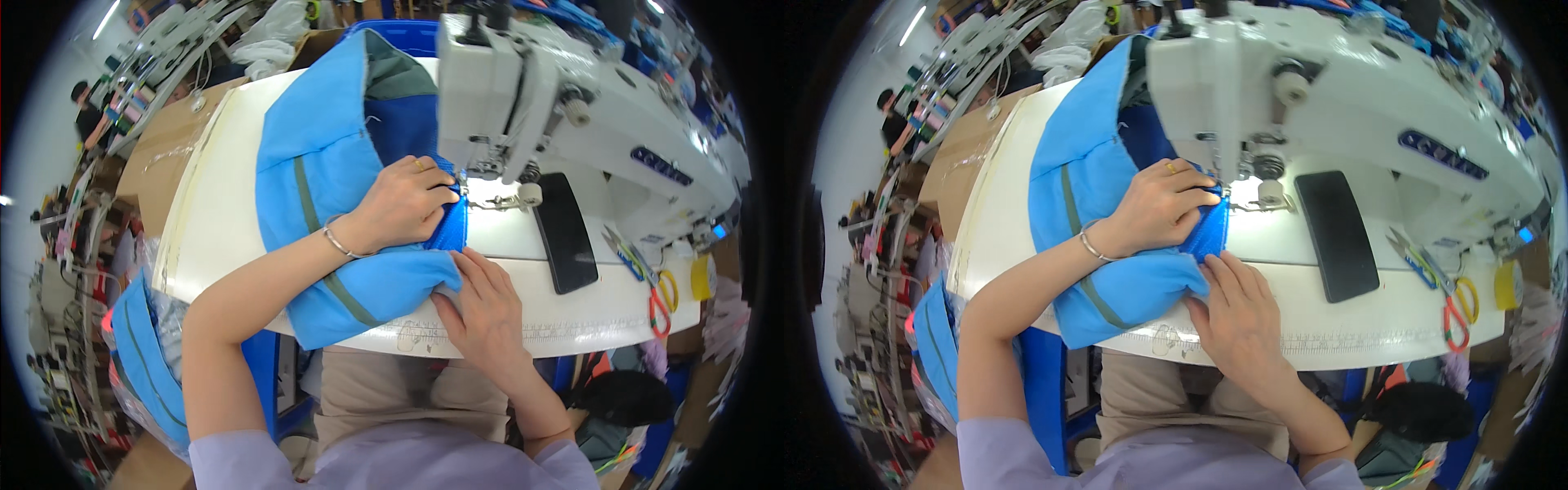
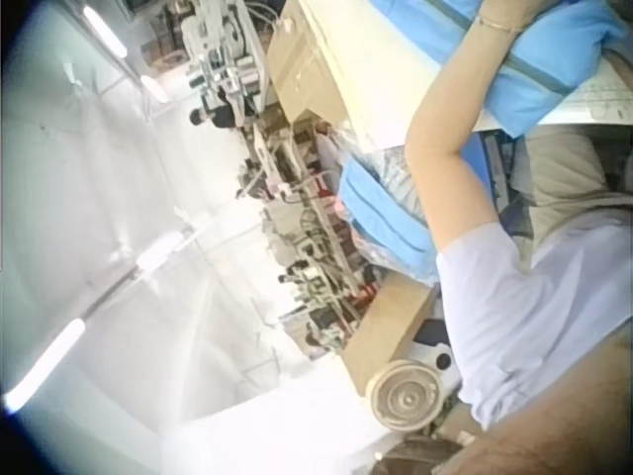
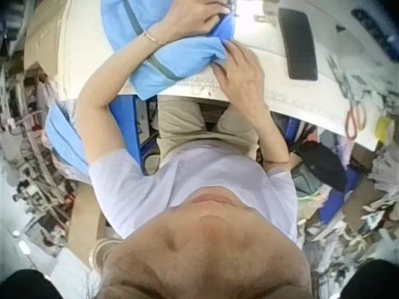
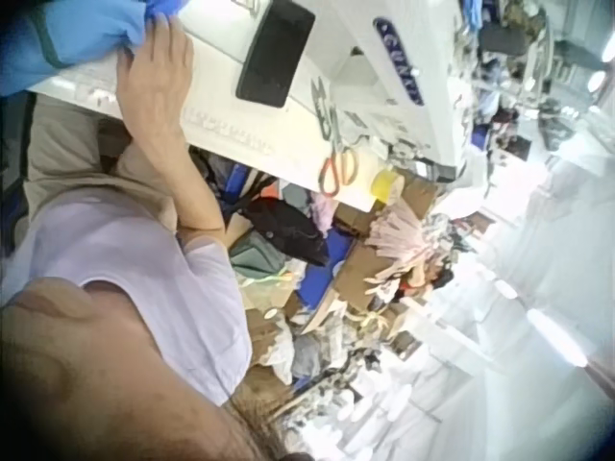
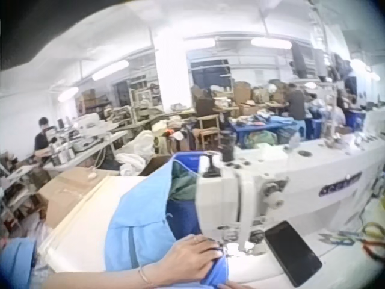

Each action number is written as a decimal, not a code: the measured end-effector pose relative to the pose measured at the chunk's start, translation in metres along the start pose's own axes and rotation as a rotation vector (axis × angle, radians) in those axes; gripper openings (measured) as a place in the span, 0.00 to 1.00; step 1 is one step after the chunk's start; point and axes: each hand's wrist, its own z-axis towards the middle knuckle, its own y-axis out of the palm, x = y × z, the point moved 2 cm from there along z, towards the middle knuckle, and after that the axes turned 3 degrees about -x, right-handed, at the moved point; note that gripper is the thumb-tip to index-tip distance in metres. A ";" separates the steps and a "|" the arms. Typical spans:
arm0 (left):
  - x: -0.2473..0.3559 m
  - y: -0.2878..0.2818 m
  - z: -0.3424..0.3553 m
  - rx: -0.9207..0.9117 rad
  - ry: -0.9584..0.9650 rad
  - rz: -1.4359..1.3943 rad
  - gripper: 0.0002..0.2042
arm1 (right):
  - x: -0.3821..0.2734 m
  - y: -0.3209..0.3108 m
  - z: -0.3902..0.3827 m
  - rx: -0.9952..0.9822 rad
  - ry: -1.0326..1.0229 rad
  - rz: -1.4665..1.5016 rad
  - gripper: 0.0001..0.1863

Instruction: The person sews a blue and green fabric bag using a sewing machine. They align the edges, guide the bag under the needle, and stitch along the seams, periodically adjusting the fabric and inspecting the work.

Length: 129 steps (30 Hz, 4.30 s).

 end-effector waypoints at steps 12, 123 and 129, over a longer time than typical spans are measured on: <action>0.018 -0.070 -0.080 -0.016 -0.186 -0.072 0.12 | 0.004 -0.003 0.000 -0.029 0.078 0.083 0.23; 0.152 -0.208 -0.006 -0.153 -0.069 -0.031 0.14 | -0.076 -0.066 0.005 -0.277 0.369 0.948 0.11; 0.137 -0.205 -0.002 -0.197 -0.133 -0.085 0.12 | -0.070 -0.056 0.005 -0.264 0.385 1.012 0.12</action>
